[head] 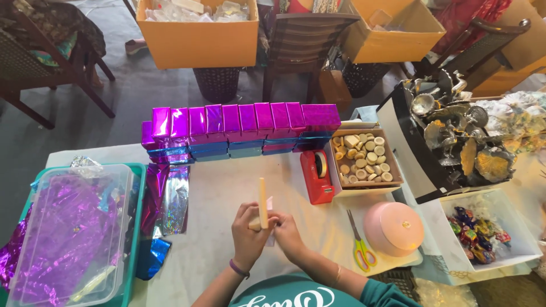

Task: The person wipes a wooden block with a cloth, then places it on a sheet of shiny purple wrapping paper. They fold the paper around the block to create a small gift box and secure it with tape.

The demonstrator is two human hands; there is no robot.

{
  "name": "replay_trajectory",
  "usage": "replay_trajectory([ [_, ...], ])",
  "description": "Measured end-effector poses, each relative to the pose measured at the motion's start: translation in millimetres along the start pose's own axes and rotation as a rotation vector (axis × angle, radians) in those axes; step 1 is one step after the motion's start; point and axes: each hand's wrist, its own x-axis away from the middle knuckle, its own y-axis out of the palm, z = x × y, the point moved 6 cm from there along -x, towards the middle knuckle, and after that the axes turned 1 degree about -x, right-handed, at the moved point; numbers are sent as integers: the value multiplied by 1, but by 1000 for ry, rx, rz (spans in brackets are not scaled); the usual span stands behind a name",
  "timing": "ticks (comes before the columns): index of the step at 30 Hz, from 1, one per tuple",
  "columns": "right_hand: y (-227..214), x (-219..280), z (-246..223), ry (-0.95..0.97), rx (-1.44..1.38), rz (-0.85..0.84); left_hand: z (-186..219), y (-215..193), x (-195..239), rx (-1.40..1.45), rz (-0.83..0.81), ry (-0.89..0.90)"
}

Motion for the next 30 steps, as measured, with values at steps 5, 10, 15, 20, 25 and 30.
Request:
replay_trajectory([
  [5,1,-13,-29,32,-106,-85,-34,4,6,4,63,4],
  [10,0,-17,-90,-862,662,-250,-97,21,20,528,103,-617],
  [15,14,-14,-73,-641,536,-118,-63,17,8,323,166,-346],
  [20,-4,-25,17,286,-185,-24,-84,9,1,207,154,-140],
  [25,-18,-26,-60,100,-272,-91,-102,1,-10,775,250,-523],
  [30,7,1,-126,-742,774,-295,-117,12,11,553,184,-528],
])
